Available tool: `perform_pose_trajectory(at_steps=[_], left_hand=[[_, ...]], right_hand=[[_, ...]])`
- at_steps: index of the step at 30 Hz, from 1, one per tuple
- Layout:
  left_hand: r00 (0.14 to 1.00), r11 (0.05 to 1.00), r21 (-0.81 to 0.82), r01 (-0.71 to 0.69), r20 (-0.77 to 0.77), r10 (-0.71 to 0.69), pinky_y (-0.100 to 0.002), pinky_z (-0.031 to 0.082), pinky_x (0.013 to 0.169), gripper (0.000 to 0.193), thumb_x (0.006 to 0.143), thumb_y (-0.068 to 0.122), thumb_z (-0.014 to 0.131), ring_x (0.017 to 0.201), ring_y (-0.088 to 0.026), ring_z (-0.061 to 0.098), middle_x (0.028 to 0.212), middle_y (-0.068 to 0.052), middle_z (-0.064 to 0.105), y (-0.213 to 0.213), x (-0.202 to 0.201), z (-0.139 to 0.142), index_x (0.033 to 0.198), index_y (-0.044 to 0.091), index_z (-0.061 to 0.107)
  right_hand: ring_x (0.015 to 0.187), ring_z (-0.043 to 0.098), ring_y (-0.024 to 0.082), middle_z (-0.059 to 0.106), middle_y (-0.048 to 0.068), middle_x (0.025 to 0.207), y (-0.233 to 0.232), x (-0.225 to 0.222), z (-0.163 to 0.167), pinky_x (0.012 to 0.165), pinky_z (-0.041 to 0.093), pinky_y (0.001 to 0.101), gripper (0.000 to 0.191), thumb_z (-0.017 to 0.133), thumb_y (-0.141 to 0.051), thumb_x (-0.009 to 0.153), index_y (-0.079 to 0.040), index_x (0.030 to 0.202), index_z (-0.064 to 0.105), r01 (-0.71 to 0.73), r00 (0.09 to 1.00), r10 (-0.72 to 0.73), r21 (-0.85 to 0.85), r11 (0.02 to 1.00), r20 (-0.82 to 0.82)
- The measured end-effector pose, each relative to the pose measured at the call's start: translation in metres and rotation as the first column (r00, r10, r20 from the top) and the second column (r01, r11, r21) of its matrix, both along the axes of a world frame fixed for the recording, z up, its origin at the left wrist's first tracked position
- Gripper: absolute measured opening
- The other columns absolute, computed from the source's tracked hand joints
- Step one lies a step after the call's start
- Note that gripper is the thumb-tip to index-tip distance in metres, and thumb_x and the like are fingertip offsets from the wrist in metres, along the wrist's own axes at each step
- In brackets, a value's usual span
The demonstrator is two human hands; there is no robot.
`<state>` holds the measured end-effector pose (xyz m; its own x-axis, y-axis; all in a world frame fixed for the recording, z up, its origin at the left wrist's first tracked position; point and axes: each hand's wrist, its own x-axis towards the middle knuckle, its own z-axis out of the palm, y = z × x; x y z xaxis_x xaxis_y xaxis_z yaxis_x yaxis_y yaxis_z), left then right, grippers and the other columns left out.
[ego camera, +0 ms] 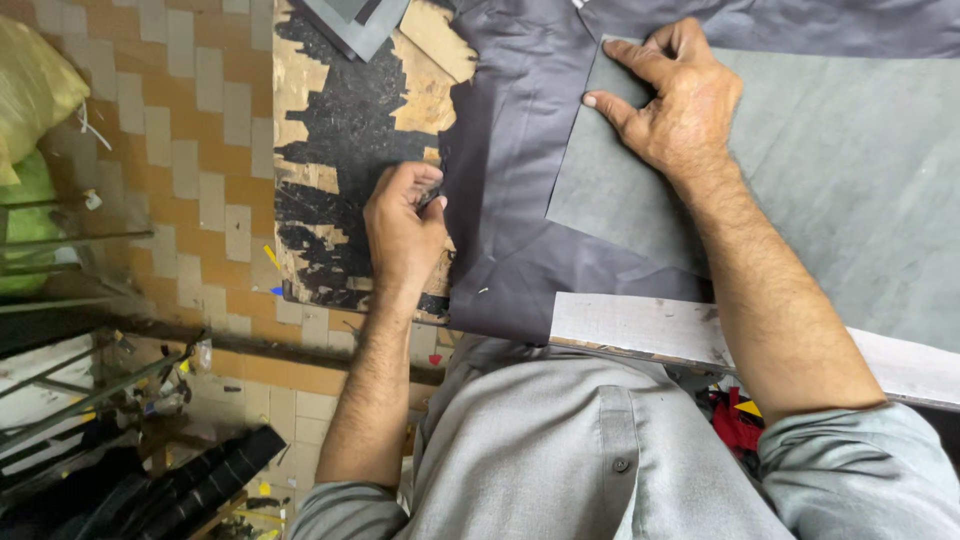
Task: The person lays a large piece of dark leather on a worktable, positions a gray paper pattern on top, and uses a utility knife to cut the leather along the pattern's edges. The person adjusts the pattern and leather several times to align the cut and removes the cut piece at the end.
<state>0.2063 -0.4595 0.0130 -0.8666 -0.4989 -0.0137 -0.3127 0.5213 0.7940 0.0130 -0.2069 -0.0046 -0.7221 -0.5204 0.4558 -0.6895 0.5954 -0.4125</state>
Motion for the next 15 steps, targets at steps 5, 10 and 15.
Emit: perform_pose_trajectory(at_steps=[5, 10, 15], left_hand=[[0.969, 0.941, -0.282, 0.189, -0.102, -0.225, -0.043, 0.051, 0.095, 0.027, 0.086, 0.008, 0.078, 0.112, -0.030, 0.063, 0.119, -0.009, 0.067, 0.047, -0.012, 0.024, 0.112, 0.008, 0.071], [0.811, 0.812, -0.274, 0.516, -0.148, -0.566, -0.042, 0.048, 0.108, 0.042, 0.088, 0.018, 0.080, 0.125, -0.031, 0.059, 0.132, -0.010, 0.065, 0.090, -0.019, 0.024, 0.127, 0.007, 0.069], [0.785, 0.778, -0.361, 0.513, -0.169, -0.596, -0.048, 0.044, 0.108, 0.052, 0.085, 0.028, 0.082, 0.130, -0.036, 0.055, 0.138, -0.016, 0.062, 0.111, -0.018, 0.007, 0.129, 0.005, 0.068]], right_hand=[[0.080, 0.066, 0.022, 0.066, 0.007, 0.105, -0.002, 0.005, 0.025, 0.066, 0.055, 0.0359, 0.052, 0.099, -0.035, 0.078, -0.014, 0.122, 0.080, 0.018, 1.000, -0.018, -0.007, 1.000, 0.022], [0.079, 0.066, 0.021, 0.068, 0.011, 0.108, 0.049, 0.041, 0.051, 0.068, 0.055, 0.0346, 0.035, 0.088, -0.008, 0.091, -0.005, 0.123, 0.075, 0.024, 0.979, 0.015, -0.191, 0.981, 0.201], [0.104, 0.072, 0.024, 0.072, 0.011, 0.113, 0.167, 0.085, 0.048, 0.085, 0.061, 0.0323, 0.026, 0.084, -0.003, 0.094, -0.005, 0.118, 0.076, 0.235, 0.968, -0.222, -0.119, 0.965, 0.116]])
